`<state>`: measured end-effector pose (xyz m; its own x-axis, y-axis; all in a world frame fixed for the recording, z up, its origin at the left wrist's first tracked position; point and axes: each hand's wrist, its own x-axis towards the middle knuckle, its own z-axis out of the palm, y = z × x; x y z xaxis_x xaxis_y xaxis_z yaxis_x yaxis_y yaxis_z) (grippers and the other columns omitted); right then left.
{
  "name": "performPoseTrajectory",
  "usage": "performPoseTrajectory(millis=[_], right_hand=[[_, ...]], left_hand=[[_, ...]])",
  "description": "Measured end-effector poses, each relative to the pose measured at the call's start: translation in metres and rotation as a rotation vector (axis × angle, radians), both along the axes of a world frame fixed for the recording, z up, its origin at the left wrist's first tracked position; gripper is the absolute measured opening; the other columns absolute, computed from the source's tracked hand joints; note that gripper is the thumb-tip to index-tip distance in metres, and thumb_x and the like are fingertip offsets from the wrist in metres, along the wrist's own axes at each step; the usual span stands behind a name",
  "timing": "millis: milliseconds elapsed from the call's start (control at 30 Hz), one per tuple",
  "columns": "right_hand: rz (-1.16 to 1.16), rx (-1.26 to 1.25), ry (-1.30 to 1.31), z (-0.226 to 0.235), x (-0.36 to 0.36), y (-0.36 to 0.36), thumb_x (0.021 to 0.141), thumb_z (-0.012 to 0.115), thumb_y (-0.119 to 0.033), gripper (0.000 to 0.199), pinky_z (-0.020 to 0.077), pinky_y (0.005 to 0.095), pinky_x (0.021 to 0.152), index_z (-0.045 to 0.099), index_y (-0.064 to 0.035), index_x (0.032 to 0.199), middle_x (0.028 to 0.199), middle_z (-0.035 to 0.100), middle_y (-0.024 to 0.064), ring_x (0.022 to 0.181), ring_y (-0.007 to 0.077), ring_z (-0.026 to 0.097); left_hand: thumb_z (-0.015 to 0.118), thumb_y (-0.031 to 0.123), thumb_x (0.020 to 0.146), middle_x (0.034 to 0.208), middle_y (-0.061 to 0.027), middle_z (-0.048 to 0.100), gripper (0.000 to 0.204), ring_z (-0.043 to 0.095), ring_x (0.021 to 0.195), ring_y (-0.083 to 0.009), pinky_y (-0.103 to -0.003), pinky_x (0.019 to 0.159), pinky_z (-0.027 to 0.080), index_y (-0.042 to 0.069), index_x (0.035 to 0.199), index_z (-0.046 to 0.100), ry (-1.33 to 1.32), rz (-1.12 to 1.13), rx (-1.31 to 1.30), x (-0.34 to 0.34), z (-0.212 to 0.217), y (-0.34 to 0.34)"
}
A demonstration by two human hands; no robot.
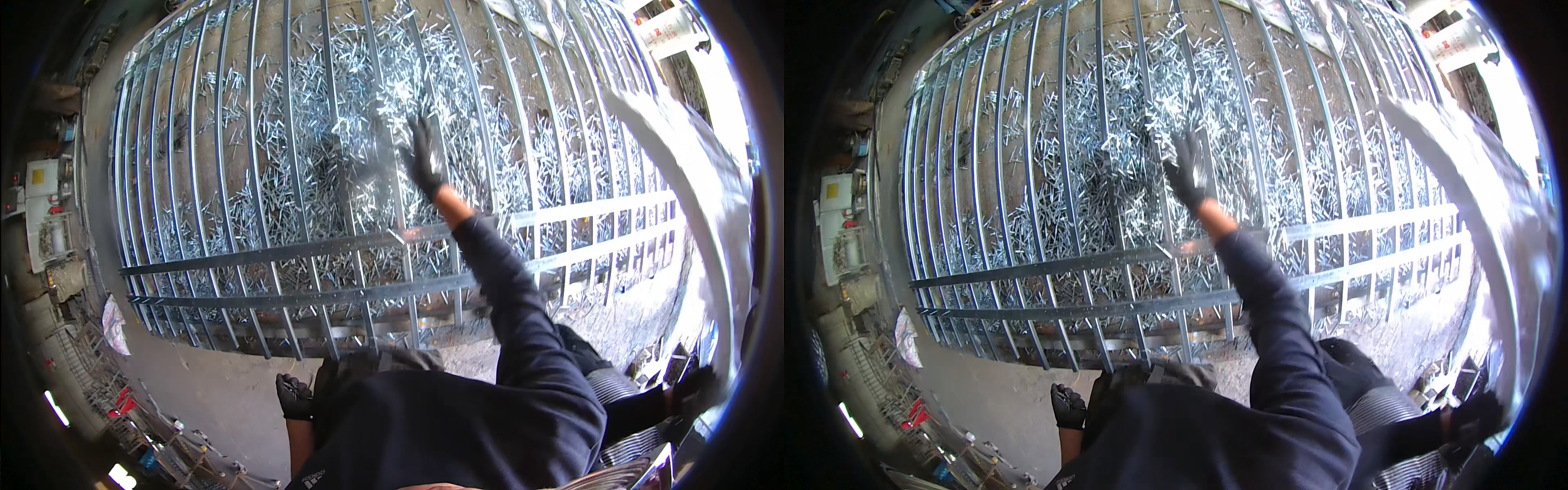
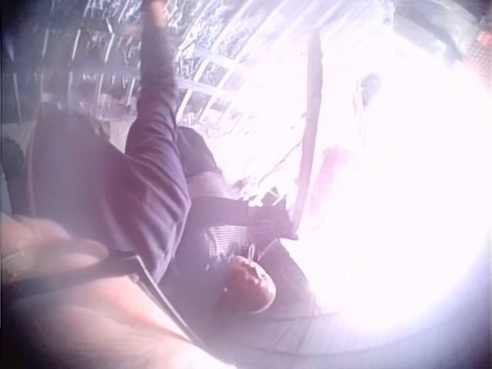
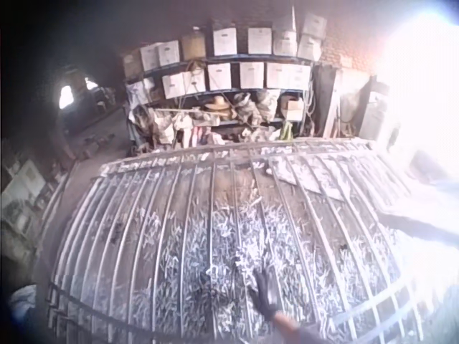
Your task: The person repeatedly picks up long metal bars and places them across a metal frame structure on the floor. The person aligns each bar and sets it down, continuing the process across multiple bars. Another person is visible nearby but not directly involved in the assembly.
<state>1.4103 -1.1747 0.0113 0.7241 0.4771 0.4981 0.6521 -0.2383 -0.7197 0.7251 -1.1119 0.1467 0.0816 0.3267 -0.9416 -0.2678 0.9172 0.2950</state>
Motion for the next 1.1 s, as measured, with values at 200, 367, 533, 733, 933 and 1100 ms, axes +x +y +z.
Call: performPoseTrajectory(millis=[200,367,533,733,933,1100], right_hand=[[-0.229,-0.278,0.327,-0.041,-0.012,0.022,0.098,0.046,-0.033,0.052,0.0177,0.0471,0.117,0.036,-0.0252,0.149,0.158,0.022,0.0208,0.146,0.0387,0.021],[-0.313,-0.023,0.438,-0.049,0.026,0.059,0.095,0.05,-0.019,0.047,0.0318,0.0438,0.112,0.046,-0.0251,0.142,0.16,0.021,0.0164,0.138,0.0395,0.036],[-0.19,-0.277,-0.006,-0.029,0.018,0.037,0.09,0.051,-0.004,0.05,0.0351,0.0439,0.11,0.047,-0.015,0.139,0.154,0.029,0.021,0.137,0.0403,0.036],[-0.13,-0.27,-0.041,-0.03,0.005,0.033,0.086,0.056,-0.005,0.063,0.026,0.0489,0.116,0.043,-0.0244,0.145,0.154,0.028,0.0207,0.142,0.0444,0.024],[-0.146,-0.566,-0.159,-0.037,0.078,0.071,0.092,0.051,-0.023,0.056,0.0114,0.051,0.119,0.04,-0.0285,0.147,0.158,0.025,0.0125,0.146,0.0375,0.019],[-0.158,-0.628,-0.285,-0.03,0.136,0.109,0.093,0.049,-0.031,0.057,0.0143,0.0509,0.118,0.037,-0.0278,0.148,0.158,0.027,0.0127,0.146,0.0356,0.021]], left_hand=[[0.049,0.047,0.098,0.056,0.0017,0.048,0.035,0.039,0.039,-0.0136,-0.029,0.033,0.028,0.021,0.075,0.054,0.104,-0.093,0.003,0.044,-0.001,0.003],[0.051,0.044,0.098,0.055,0.0028,0.052,0.034,0.041,0.038,-0.0127,-0.028,0.035,0.034,0.02,0.076,0.059,0.063,0.002,-0.047,0.072,-0.005,-0.006],[0.049,0.04,0.1,0.058,0.0026,0.055,0.031,0.042,0.037,-0.0118,-0.027,0.037,0.038,0.019,0.081,0.063,0.142,0.139,-0.088,0.069,-0.014,-0.021],[0.048,0.039,0.101,0.059,-0.0007,0.053,0.032,0.041,0.038,-0.0109,-0.028,0.037,0.04,0.016,0.08,0.056,0.06,-0.041,-0.087,0.074,-0.023,-0.021],[0.045,0.044,0.101,0.056,-0.0005,0.046,0.035,0.044,0.041,-0.0126,-0.03,0.037,0.04,0.017,0.079,0.05,0.194,-0.343,0.023,0.046,-0.042,-0.028],[0.045,0.046,0.101,0.054,0.0011,0.042,0.036,0.04,0.039,-0.0132,-0.032,0.036,0.039,0.018,0.08,0.051,0.221,-0.076,-0.097,0.026,-0.056,-0.02]])
